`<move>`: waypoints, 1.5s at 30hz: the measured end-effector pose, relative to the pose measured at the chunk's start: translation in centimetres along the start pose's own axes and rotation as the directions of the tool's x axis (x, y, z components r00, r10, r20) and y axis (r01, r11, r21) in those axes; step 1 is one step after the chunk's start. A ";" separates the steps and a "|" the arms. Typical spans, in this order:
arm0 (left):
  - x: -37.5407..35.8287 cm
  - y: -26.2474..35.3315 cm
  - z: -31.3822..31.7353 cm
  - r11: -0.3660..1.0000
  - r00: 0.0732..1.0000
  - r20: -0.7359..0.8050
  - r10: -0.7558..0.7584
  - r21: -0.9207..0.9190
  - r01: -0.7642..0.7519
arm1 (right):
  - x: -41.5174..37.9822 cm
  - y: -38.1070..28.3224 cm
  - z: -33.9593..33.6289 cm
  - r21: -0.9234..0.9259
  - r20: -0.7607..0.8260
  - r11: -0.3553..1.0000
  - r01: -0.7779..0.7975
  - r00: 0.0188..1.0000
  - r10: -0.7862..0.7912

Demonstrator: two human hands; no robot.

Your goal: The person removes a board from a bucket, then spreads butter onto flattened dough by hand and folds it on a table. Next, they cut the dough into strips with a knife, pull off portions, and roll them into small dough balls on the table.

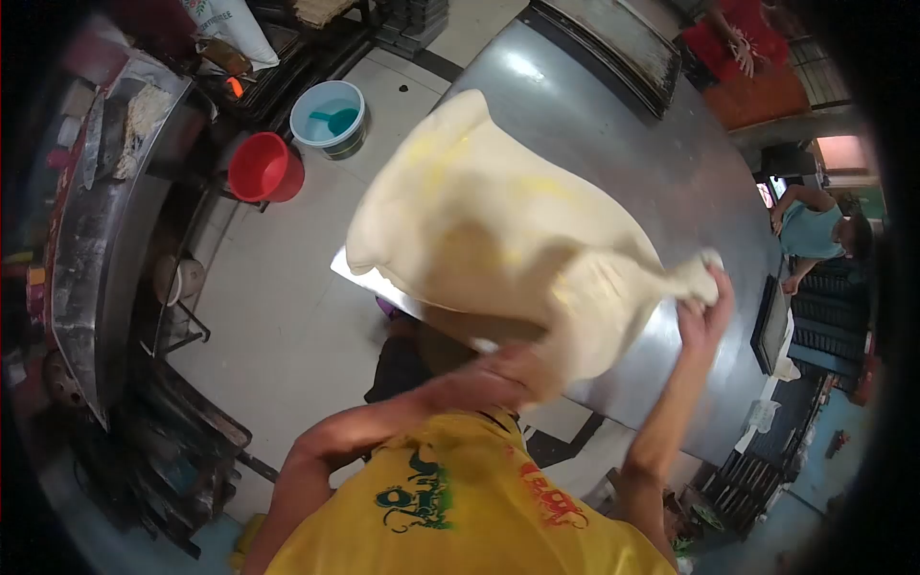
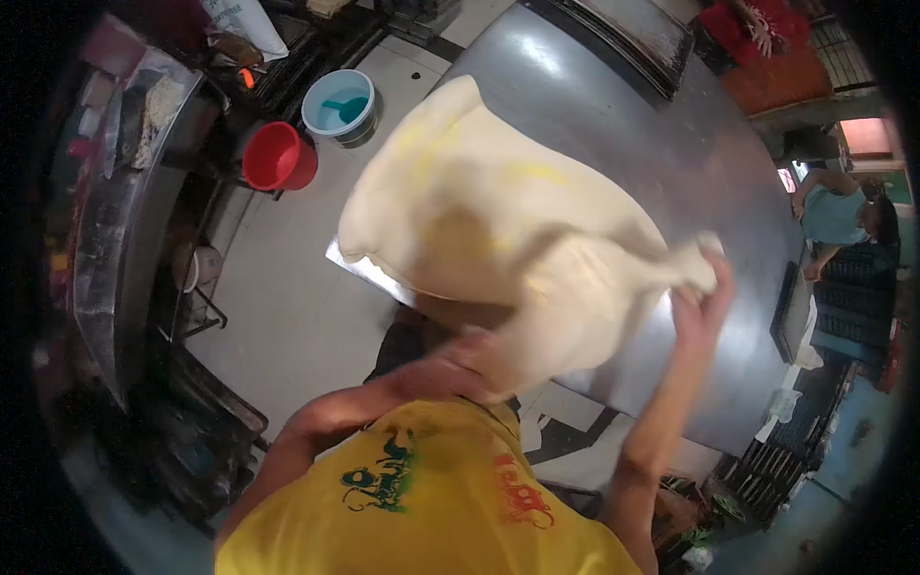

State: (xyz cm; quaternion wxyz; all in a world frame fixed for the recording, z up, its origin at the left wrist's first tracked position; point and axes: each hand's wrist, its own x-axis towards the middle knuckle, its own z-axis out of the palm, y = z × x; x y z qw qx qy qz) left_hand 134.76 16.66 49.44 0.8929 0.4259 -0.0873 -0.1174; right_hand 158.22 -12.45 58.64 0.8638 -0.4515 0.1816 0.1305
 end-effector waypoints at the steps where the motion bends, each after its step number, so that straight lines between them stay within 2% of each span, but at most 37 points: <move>1: -1.2 0.3 -3.2 0.998 0.994 -0.087 0.063 0.013 -0.062 | 1.8 2.0 3.4 0.026 0.014 1.000 0.004 1.000 -0.005; 2: -2.7 0.7 -6.7 0.999 0.973 -0.228 0.034 0.013 -0.032 | 3.9 5.3 8.1 -0.013 -0.173 0.997 0.078 0.982 -0.079; 4: -5.0 1.4 -13.4 0.998 0.839 -0.541 -0.064 -0.037 0.053 | 9.1 12.7 14.2 0.128 -0.035 0.991 -0.025 0.999 0.030; 5: -4.9 2.9 -16.1 0.996 0.769 -0.633 -0.094 -0.060 0.072 | 11.7 16.4 17.3 0.185 0.034 0.979 -0.089 0.996 0.084; 6: -2.7 7.1 -17.4 0.988 0.767 -0.629 -0.122 -0.153 0.032 | 17.0 22.3 16.6 0.236 0.311 0.963 -0.134 0.949 0.056; 7: -0.9 7.6 -19.6 0.965 0.743 -0.663 -0.091 0.127 0.231 | 19.0 27.8 18.2 0.269 0.321 0.935 -0.232 0.937 0.140; 8: 0.3 7.3 -21.5 0.826 0.723 -0.689 -0.051 0.377 0.418 | 20.5 31.4 20.3 0.128 0.271 0.988 -0.091 0.961 0.053; 9: 0.6 7.0 -22.6 0.591 0.710 -0.704 -0.001 0.572 0.568 | 21.4 33.5 21.6 -0.026 0.238 0.999 0.042 0.971 -0.035; 12: 2.1 6.3 -21.8 0.398 0.793 -0.556 0.249 0.805 0.440 | 22.3 32.9 22.1 -0.162 0.215 0.985 0.052 0.976 -0.016; 15: 2.6 6.8 -21.4 0.356 0.805 -0.549 0.226 0.816 0.456 | 22.5 32.4 21.6 -0.161 0.279 0.986 0.034 0.960 0.012; 18: 2.4 5.8 -21.4 0.314 0.785 -0.525 0.328 0.845 0.434 | 23.0 32.7 21.9 -0.249 0.270 0.964 0.096 0.963 -0.027; 22: 2.0 4.1 -19.8 0.323 0.702 -0.572 0.424 0.820 0.473 | 22.5 33.0 21.9 -0.420 0.251 0.896 0.143 0.967 -0.036; 23: 2.0 3.4 -19.7 0.309 0.671 -0.571 0.473 0.821 0.481 | 21.5 33.0 22.3 -0.577 0.321 0.761 0.296 0.939 -0.122; 25: 2.3 3.4 -20.2 0.293 0.647 -0.557 0.521 0.828 0.477 | 18.5 33.0 21.4 -0.761 0.479 0.356 0.542 0.840 -0.256; 26: 2.4 3.4 -19.9 0.310 0.640 -0.566 0.520 0.823 0.476 | 15.8 33.3 20.5 -0.801 0.589 -0.068 0.595 0.763 -0.265; 27: 2.7 3.4 -19.7 0.327 0.630 -0.572 0.526 0.819 0.471 | 13.6 33.5 20.0 -0.685 0.697 -0.483 0.546 0.683 -0.218; 30: 2.6 3.5 -20.5 0.258 0.694 -0.517 0.500 0.855 0.450 | 12.7 33.9 20.0 -0.698 0.684 -0.441 0.564 0.706 -0.181; 33: 2.3 3.2 -21.0 0.205 0.721 -0.560 0.408 0.826 0.525 | 14.2 34.7 20.3 -0.723 0.629 -0.471 0.505 0.763 -0.149; 36: 2.4 4.9 -21.2 0.261 0.786 -0.508 0.353 0.860 0.438 | 14.6 34.4 21.0 -0.746 0.599 -0.438 0.501 0.792 -0.114; 39: 1.0 4.8 -24.5 0.293 0.914 -0.336 0.226 0.919 0.265 | 14.3 33.9 22.2 -0.753 0.562 -0.471 0.460 0.822 -0.096; 41: 0.5 8.7 -25.5 0.615 0.969 -0.242 0.045 0.771 0.164 | 14.5 34.0 22.1 -0.747 0.554 -0.492 0.448 0.828 -0.088; 42: 0.8 11.0 -26.8 0.697 0.982 -0.177 -0.069 0.695 0.175 | 14.7 34.2 22.3 -0.744 0.550 -0.503 0.439 0.831 -0.088; 43: 1.2 13.4 -28.2 0.762 0.977 -0.110 -0.182 0.612 0.210 | 14.6 34.1 22.6 -0.749 0.535 -0.509 0.424 0.840 -0.088; 45: 3.0 17.5 -33.7 0.742 0.886 0.025 -0.462 0.558 0.372 | 14.6 34.2 23.2 -0.771 0.489 -0.509 0.382 0.868 -0.089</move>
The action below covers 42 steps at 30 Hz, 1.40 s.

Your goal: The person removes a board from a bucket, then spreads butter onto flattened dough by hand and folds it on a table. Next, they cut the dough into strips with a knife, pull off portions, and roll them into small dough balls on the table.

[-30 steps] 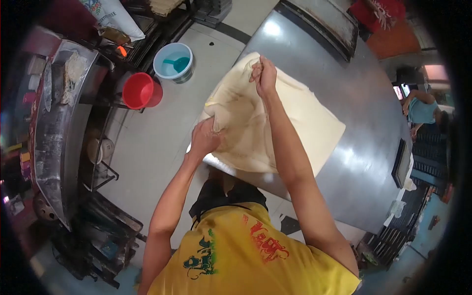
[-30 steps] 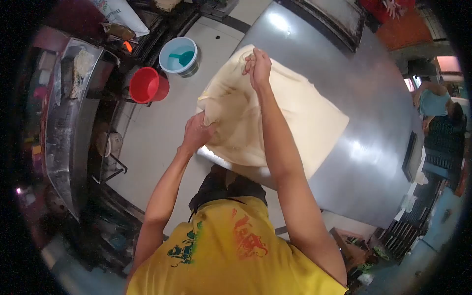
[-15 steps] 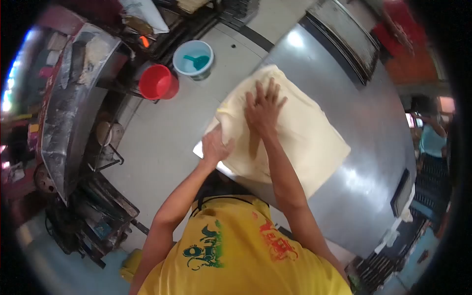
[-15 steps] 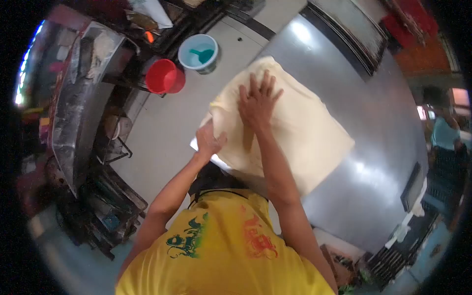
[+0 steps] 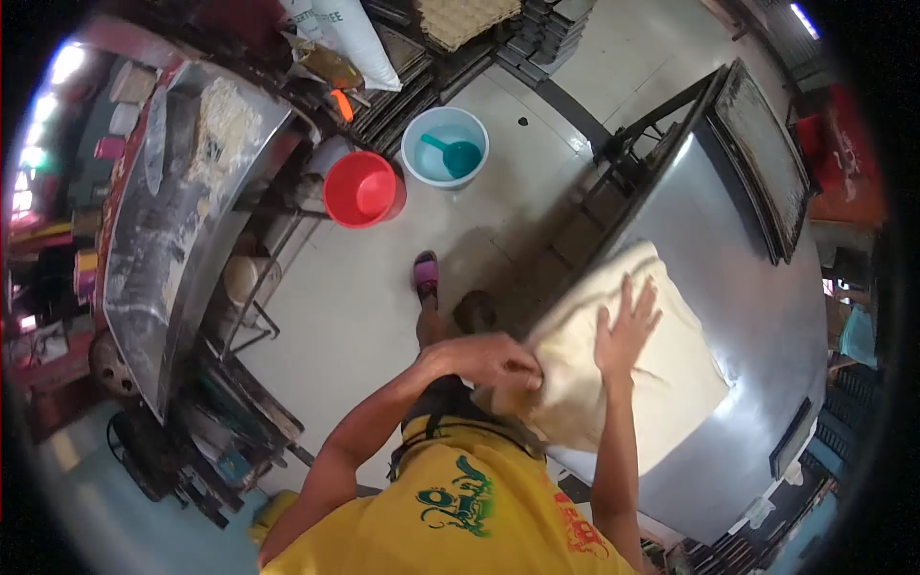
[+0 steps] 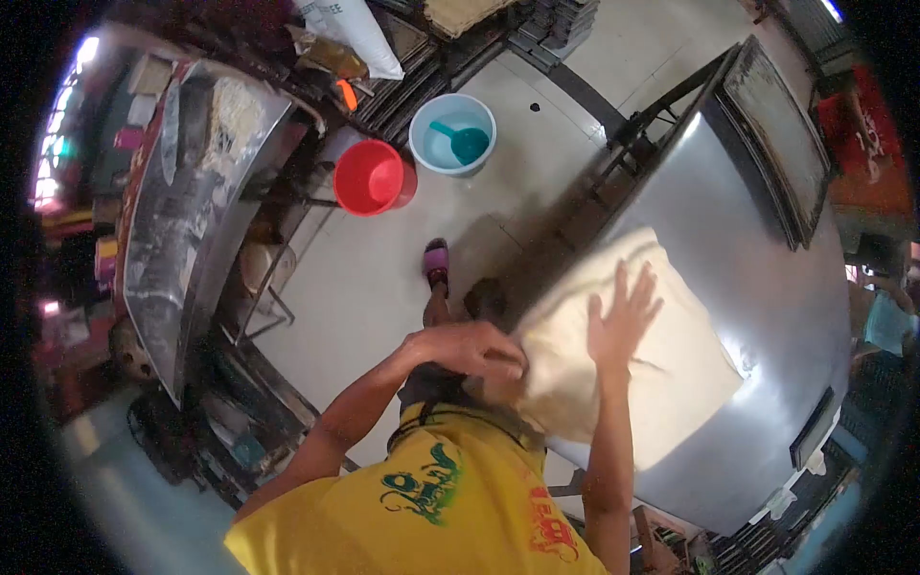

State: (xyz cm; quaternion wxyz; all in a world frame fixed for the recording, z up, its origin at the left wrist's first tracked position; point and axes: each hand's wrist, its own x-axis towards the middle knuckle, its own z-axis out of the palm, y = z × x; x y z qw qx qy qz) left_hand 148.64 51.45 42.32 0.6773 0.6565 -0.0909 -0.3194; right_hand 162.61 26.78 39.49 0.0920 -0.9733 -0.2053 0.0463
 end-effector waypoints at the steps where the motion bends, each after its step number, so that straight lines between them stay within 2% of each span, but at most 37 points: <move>1: 0.2 -1.3 -3.9 0.990 0.987 -0.149 0.056 0.136 -0.036 | -0.2 0.2 0.3 0.004 -0.004 1.000 0.001 1.000 -0.001; 2: 0.5 -1.7 -9.0 0.983 0.954 -0.267 0.136 0.154 -0.097 | 0.1 0.4 0.6 0.009 -0.013 1.000 0.005 1.000 -0.005; 3: 1.4 -5.4 -13.1 0.977 0.838 -0.503 0.210 0.089 -0.192 | 0.5 0.1 0.7 0.008 -0.029 1.000 0.022 0.999 -0.022; 4: 3.4 -11.7 -18.2 0.940 0.741 -0.668 0.072 -0.203 -0.275 | 0.2 -0.1 0.5 0.005 -0.030 0.999 0.039 0.999 -0.039; 5: 1.9 -10.2 -23.4 0.795 0.633 -0.758 -0.156 -0.477 -0.375 | -0.1 -0.1 0.6 0.014 -0.022 0.999 0.041 0.999 -0.041; 6: 2.4 -13.3 -28.3 0.653 0.467 -0.786 -0.405 -0.606 -0.454 | 0.0 0.0 0.7 0.023 -0.024 0.999 0.045 0.999 -0.045; 7: 2.3 -16.2 -32.8 0.561 0.353 -0.784 -0.511 -0.615 -0.554 | 0.4 0.0 1.0 0.033 -0.035 0.998 0.049 0.998 -0.047; 8: 2.2 -19.4 -37.5 0.529 0.291 -0.748 -0.596 -0.639 -0.558 | 0.8 -0.2 1.2 0.046 -0.043 0.998 0.037 0.998 -0.035; 9: 1.6 -23.4 -41.6 0.484 0.292 -0.729 -0.619 -0.647 -0.589 | 0.8 -0.4 1.3 0.059 -0.044 0.998 0.023 0.999 -0.020; 10: 0.8 -24.4 -44.3 0.510 0.235 -0.737 -0.634 -0.626 -0.589 | 0.6 -0.4 1.3 0.071 -0.044 0.997 0.006 0.999 -0.003; 11: -0.1 -24.1 -47.0 0.515 0.174 -0.683 -0.709 -0.671 -0.534 | 0.4 -0.1 1.4 0.067 -0.033 0.997 0.024 0.999 -0.022; 13: -1.6 -26.6 -51.5 0.716 0.067 -0.772 -0.632 -0.614 -0.332 | 0.4 0.0 1.5 0.059 -0.030 0.998 0.012 0.999 -0.011; 14: -2.1 -25.8 -52.5 0.768 -0.027 -0.788 -0.615 -0.591 -0.248 | 0.3 0.0 1.6 0.056 -0.027 0.998 0.005 1.000 -0.004; 16: -2.9 -26.5 -55.1 0.798 -0.103 -0.792 -0.602 -0.601 -0.042 | 0.0 0.1 1.7 0.057 -0.021 0.998 -0.029 0.999 0.030; 19: -3.4 -27.8 -57.6 0.724 -0.285 -0.846 -0.451 -0.533 0.437 | -0.2 0.2 1.8 0.059 -0.022 0.995 -0.080 0.996 0.081; 20: -3.6 -28.1 -58.2 0.740 -0.218 -0.843 -0.491 -0.536 0.405 | -0.4 0.2 2.0 0.054 -0.032 0.995 -0.088 0.995 0.089; 22: -3.8 -28.0 -59.2 0.694 -0.150 -0.874 -0.462 -0.461 0.553 | -0.2 0.5 2.2 0.050 -0.045 0.994 -0.096 0.994 0.098; 25: -4.1 -27.9 -58.3 0.804 -0.067 -0.876 -0.478 -0.467 0.368 | -0.6 0.5 2.3 0.051 -0.039 0.991 -0.122 0.992 0.124; 27: -4.6 -28.0 -55.7 0.873 0.019 -0.873 -0.487 -0.486 0.022 | -0.6 0.4 2.2 0.042 -0.044 0.994 -0.101 0.994 0.103; 28: -4.5 -27.5 -54.5 0.867 0.065 -0.882 -0.467 -0.471 -0.161 | -0.3 0.3 2.2 0.040 -0.058 0.995 -0.090 0.994 0.092; 29: -4.6 -26.3 -52.3 0.845 0.100 -0.880 -0.464 -0.474 -0.249 | -0.1 0.3 2.1 0.049 -0.082 0.997 -0.056 0.995 0.060; 32: -4.8 -22.4 -42.0 0.720 0.185 -0.832 -0.523 -0.547 -0.427 | 0.1 -0.2 1.7 0.056 -0.086 0.996 -0.064 0.994 0.069; 34: -5.3 -20.6 -34.2 0.719 0.281 -0.839 -0.466 -0.544 -0.432 | 0.3 -1.4 0.8 0.026 -0.078 0.997 -0.076 0.994 0.078; 36: -4.8 -21.5 -26.2 0.764 0.289 -0.890 -0.352 -0.452 -0.460 | 0.0 -0.6 1.4 0.064 -0.071 0.993 -0.102 0.992 0.106; 38: -4.6 -17.3 -18.2 0.739 0.338 -0.848 -0.407 -0.524 -0.424 | 0.0 -1.2 0.8 0.074 -0.031 0.985 -0.158 0.987 0.161; 40: -4.5 -14.6 -11.2 0.750 0.390 -0.829 -0.401 -0.542 -0.379 | 0.0 -1.5 0.3 0.057 0.042 0.973 -0.222 0.975 0.220; 42: -4.7 -11.4 -5.5 0.800 0.480 -0.834 -0.271 -0.473 -0.369 | -0.7 -2.9 -0.7 0.077 0.098 0.963 -0.260 0.963 0.252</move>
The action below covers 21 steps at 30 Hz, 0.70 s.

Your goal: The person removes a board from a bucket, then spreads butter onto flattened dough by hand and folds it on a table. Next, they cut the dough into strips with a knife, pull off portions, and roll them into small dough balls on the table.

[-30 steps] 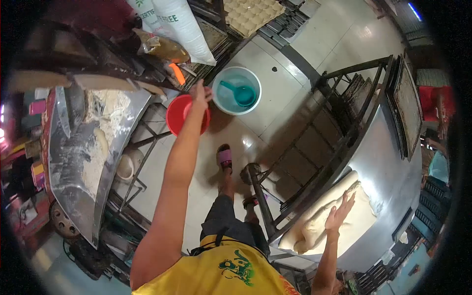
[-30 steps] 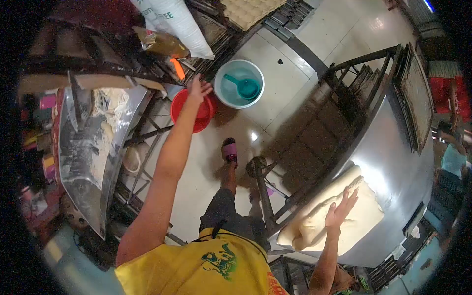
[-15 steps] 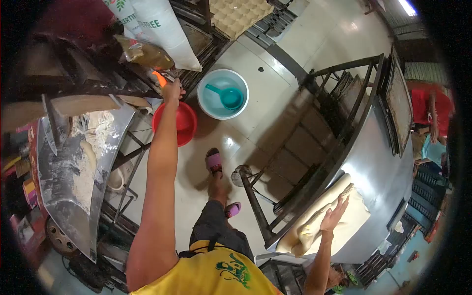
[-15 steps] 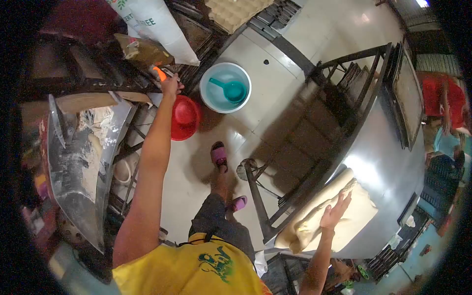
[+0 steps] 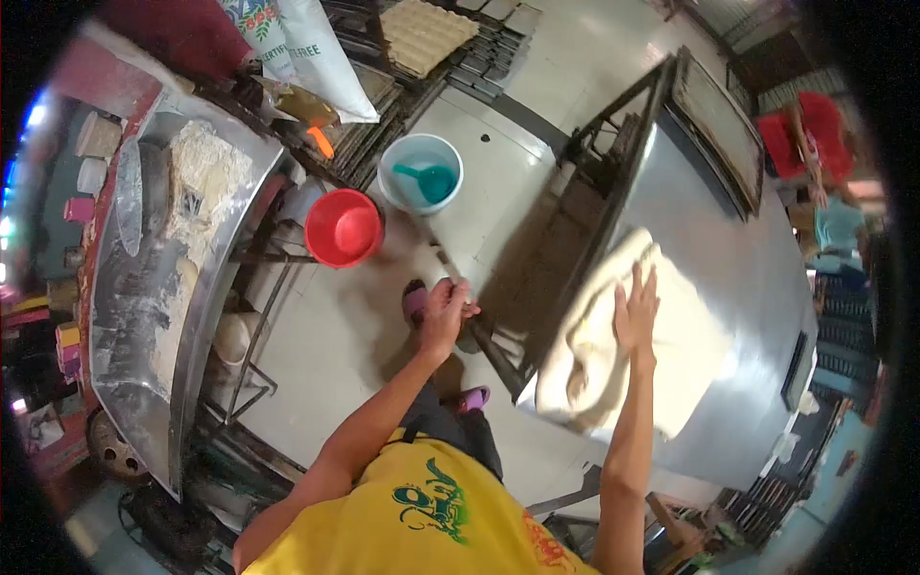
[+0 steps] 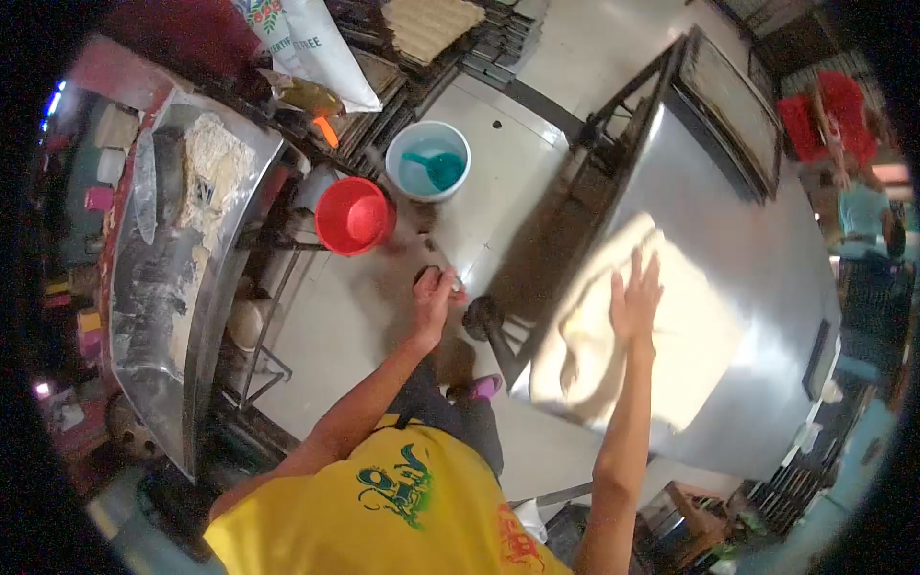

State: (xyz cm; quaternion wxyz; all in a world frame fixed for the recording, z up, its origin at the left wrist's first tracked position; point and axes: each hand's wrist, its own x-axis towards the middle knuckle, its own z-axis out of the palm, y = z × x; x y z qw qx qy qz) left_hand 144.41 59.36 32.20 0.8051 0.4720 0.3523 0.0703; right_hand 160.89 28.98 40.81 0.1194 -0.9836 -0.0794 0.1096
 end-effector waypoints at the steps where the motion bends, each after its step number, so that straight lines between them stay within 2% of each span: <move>1: -2.8 -0.1 1.0 0.999 0.997 0.076 0.032 0.027 -0.034 | -1.0 -0.6 0.0 -0.010 -0.010 1.000 0.001 1.000 -0.001; 2: -5.3 -0.4 1.5 0.992 0.987 0.125 0.099 0.062 -0.107 | -2.1 -0.7 0.0 0.012 -0.010 1.000 0.026 1.000 -0.026; 3: -7.6 -0.8 2.2 0.979 0.970 0.180 0.165 0.087 -0.183 | -3.4 -0.1 0.3 -0.092 -0.024 0.973 0.211 0.977 -0.214; 4: -9.8 -1.0 3.1 0.959 0.941 0.245 0.233 0.103 -0.264 | -5.5 -0.3 0.6 -0.034 -0.059 0.993 0.110 0.992 -0.112; 5: -12.5 -0.6 3.7 0.913 0.920 0.284 0.269 0.228 -0.338 | -8.6 -1.4 -2.2 -0.011 0.081 0.990 0.138 0.987 -0.137; 6: -15.5 0.2 4.7 0.875 0.911 0.311 0.272 0.314 -0.368 | -11.5 -1.2 -3.4 0.124 0.141 0.985 0.120 0.980 -0.137; 7: -18.7 1.2 5.7 0.827 0.901 0.338 0.271 0.397 -0.398 | -14.1 0.9 -2.3 0.162 0.073 0.955 0.247 0.963 -0.261; 8: -21.2 1.3 6.5 0.771 0.891 0.363 0.271 0.472 -0.427 | -17.6 0.4 -4.7 0.242 0.054 0.947 0.213 0.971 -0.232; 9: -22.0 -1.8 6.1 0.744 0.848 0.412 0.334 0.437 -0.506 | -20.5 1.1 -6.2 0.381 0.133 0.920 0.089 0.980 -0.150; 10: -24.2 -2.7 7.0 0.763 0.843 0.442 0.306 0.416 -0.495 | -23.0 2.0 -7.1 0.505 0.217 0.862 -0.040 0.973 -0.082; 13: -30.9 -4.9 10.3 0.822 0.827 0.528 0.193 0.373 -0.430 | -31.0 5.3 -5.1 0.851 -0.004 0.526 -0.008 1.000 0.023; 15: -33.9 -7.3 11.8 0.864 0.722 0.690 -0.045 0.390 -0.319 | -34.7 6.1 -5.7 0.985 0.052 0.158 -0.065 0.995 0.088; 16: -35.0 -8.3 12.4 0.874 0.641 0.751 -0.160 0.409 -0.262 | -36.1 6.4 -6.0 0.997 0.077 -0.040 -0.073 0.991 0.111; 17: -35.9 -9.3 13.2 0.844 0.516 0.808 -0.286 0.467 -0.262 | -37.0 6.7 -6.2 0.980 0.119 -0.175 -0.098 0.987 0.111; 20: -36.2 -9.4 16.9 0.644 0.195 0.898 -0.394 0.421 -0.638 | -39.9 11.0 -5.8 0.968 0.197 -0.197 -0.155 0.957 0.215; 21: -35.6 -7.8 18.6 0.417 0.142 0.824 -0.548 0.417 -0.808 | -40.3 11.5 -6.0 0.973 0.211 -0.166 -0.159 0.902 0.377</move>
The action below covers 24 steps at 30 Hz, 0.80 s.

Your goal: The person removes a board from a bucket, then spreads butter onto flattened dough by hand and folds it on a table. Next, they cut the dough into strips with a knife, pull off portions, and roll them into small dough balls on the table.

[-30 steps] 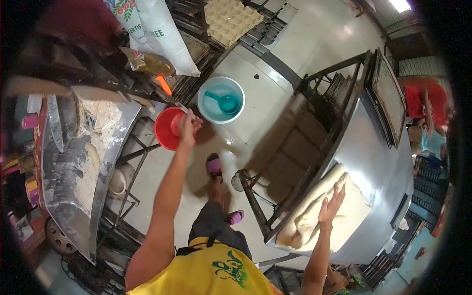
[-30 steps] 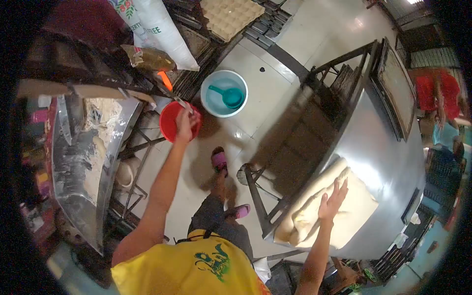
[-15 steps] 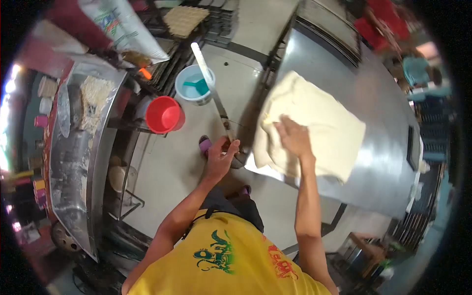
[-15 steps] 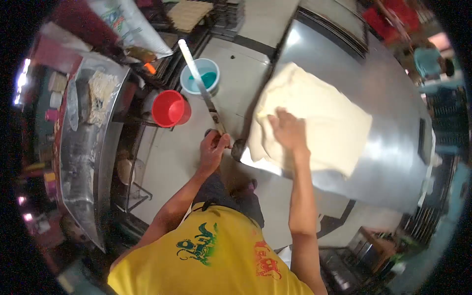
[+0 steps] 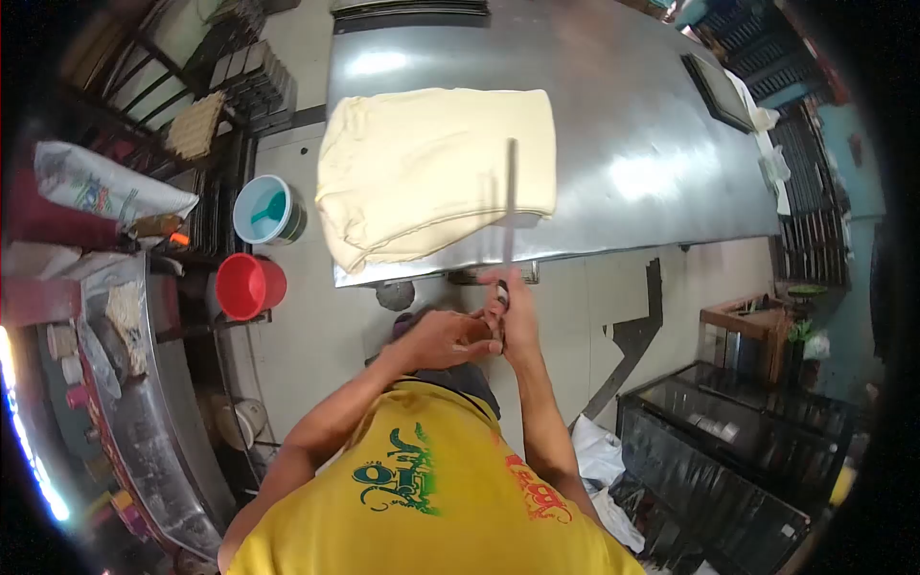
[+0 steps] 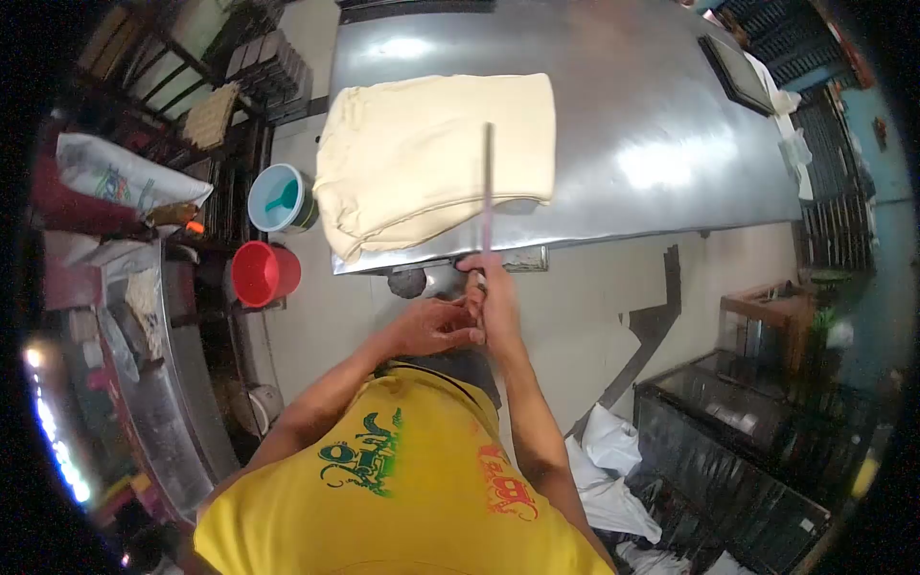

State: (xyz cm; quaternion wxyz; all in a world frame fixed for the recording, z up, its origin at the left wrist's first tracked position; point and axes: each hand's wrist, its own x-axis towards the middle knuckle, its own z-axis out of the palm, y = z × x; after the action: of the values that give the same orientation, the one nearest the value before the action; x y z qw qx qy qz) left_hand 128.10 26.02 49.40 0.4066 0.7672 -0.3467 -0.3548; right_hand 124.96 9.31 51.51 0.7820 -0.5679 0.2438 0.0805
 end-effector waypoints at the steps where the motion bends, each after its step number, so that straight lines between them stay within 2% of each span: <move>1: 1.0 0.3 -1.7 0.999 0.999 0.020 -0.032 0.033 0.031 | -0.3 0.2 -0.9 0.045 -0.063 0.999 0.024 0.998 -0.021; 3: 3.4 -0.1 -4.5 0.991 0.994 0.046 -0.099 0.092 0.095 | -0.5 1.0 -3.4 0.117 -0.181 0.990 0.072 0.982 -0.050; 5: 6.7 -2.1 -7.4 0.996 0.974 -0.210 -0.083 0.023 0.090 | -0.4 2.4 -6.3 0.011 -0.207 1.000 0.025 0.978 -0.022; 6: 8.3 -2.9 -9.1 0.994 0.940 -0.338 -0.050 0.072 0.079 | -0.1 3.2 -7.4 -0.040 -0.224 0.999 0.000 0.975 -0.009; 7: 10.0 -3.4 -10.8 0.990 0.888 -0.459 -0.011 0.119 0.074 | 0.3 4.2 -8.2 -0.068 -0.238 0.998 -0.007 0.971 -0.010; 9: 14.2 -7.4 -12.1 0.856 0.719 -0.681 0.136 0.447 0.261 | 1.1 5.3 -9.0 -0.123 -0.270 0.992 -0.024 0.963 -0.010; 10: 16.2 -9.6 -12.4 0.846 0.667 -0.736 0.114 0.425 0.324 | 1.5 4.9 -8.7 -0.166 -0.274 0.985 -0.048 0.962 0.000; 12: 18.5 -11.2 -12.9 0.789 0.672 -0.739 0.041 0.437 0.432 | 3.3 3.5 -7.3 -0.261 -0.276 0.962 -0.086 0.961 0.011; 13: 19.3 -11.8 -13.1 0.757 0.665 -0.747 0.000 0.434 0.488 | 5.2 2.5 -6.7 -0.381 -0.279 0.924 -0.038 0.957 -0.075; 15: 19.7 -12.5 -13.4 0.779 0.659 -0.752 -0.011 0.407 0.476 | 10.6 0.1 -5.5 -0.607 -0.230 0.794 0.046 0.946 -0.230; 17: 19.8 -12.2 -14.0 0.778 0.667 -0.744 -0.032 0.401 0.484 | 19.0 -5.7 -3.8 -0.735 -0.153 0.676 0.051 0.959 -0.239; 19: 19.9 -12.0 -14.4 0.778 0.655 -0.755 -0.039 0.388 0.494 | 28.0 -9.2 -2.9 -0.827 -0.062 0.543 0.142 0.939 -0.340; 21: 20.3 -12.4 -14.3 0.782 0.659 -0.750 -0.053 0.379 0.494 | 34.1 -12.4 -0.9 -0.898 -0.164 0.441 0.001 0.928 -0.335; 24: 20.7 -12.7 -14.4 0.801 0.639 -0.768 -0.047 0.354 0.483 | 33.6 -7.0 -1.4 -0.965 -0.056 0.258 0.047 0.925 -0.376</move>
State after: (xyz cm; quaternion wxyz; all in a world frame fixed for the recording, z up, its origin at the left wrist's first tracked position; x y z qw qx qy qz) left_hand 153.56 19.94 38.92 0.2220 0.9674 -0.1179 0.0309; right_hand 156.52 0.57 41.24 0.2506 -0.9520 0.1742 0.0232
